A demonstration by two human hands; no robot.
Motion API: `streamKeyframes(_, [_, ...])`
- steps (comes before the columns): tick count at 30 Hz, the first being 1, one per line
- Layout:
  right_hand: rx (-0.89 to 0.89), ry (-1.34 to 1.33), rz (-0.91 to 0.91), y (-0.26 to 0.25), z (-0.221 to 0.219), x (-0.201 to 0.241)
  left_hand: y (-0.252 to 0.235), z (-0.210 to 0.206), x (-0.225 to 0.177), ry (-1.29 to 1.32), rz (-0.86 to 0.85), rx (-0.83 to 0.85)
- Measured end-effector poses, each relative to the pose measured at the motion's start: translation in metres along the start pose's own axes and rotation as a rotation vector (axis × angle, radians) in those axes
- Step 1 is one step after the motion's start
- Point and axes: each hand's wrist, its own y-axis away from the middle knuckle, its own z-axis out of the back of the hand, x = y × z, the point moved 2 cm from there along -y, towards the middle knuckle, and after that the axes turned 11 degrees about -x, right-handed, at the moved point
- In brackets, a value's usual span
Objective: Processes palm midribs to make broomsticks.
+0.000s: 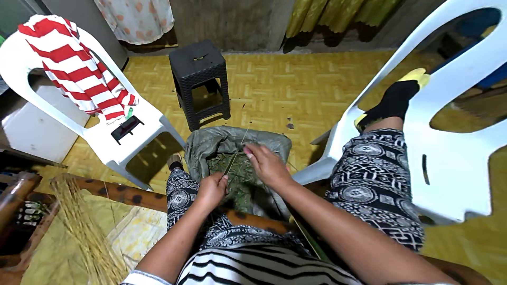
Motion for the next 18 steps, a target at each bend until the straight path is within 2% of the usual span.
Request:
streamKeyframes(5, [-0.092,0.016,-0.150,-0.020,0.019,-0.016,0.002,0.002,0.005,0.006,-0.003,0.006])
streamKeyframes(7, [-0.122,0.001,-0.154,-0.019,0.022,-0.012,0.002,0.001,0.006,-0.058,-0.025,-0.027])
streamKeyframes(13, [0.063,0.068,0.018,0.003,0.008,0.011,0.000,-0.004,-0.003,-0.376,-0.077,-0.095])
streamKeyframes(18, [0.070,0.207,-0.059,-0.010,0.014,0.003,0.003,-0.004,0.000,-0.436,-0.102,-0.123])
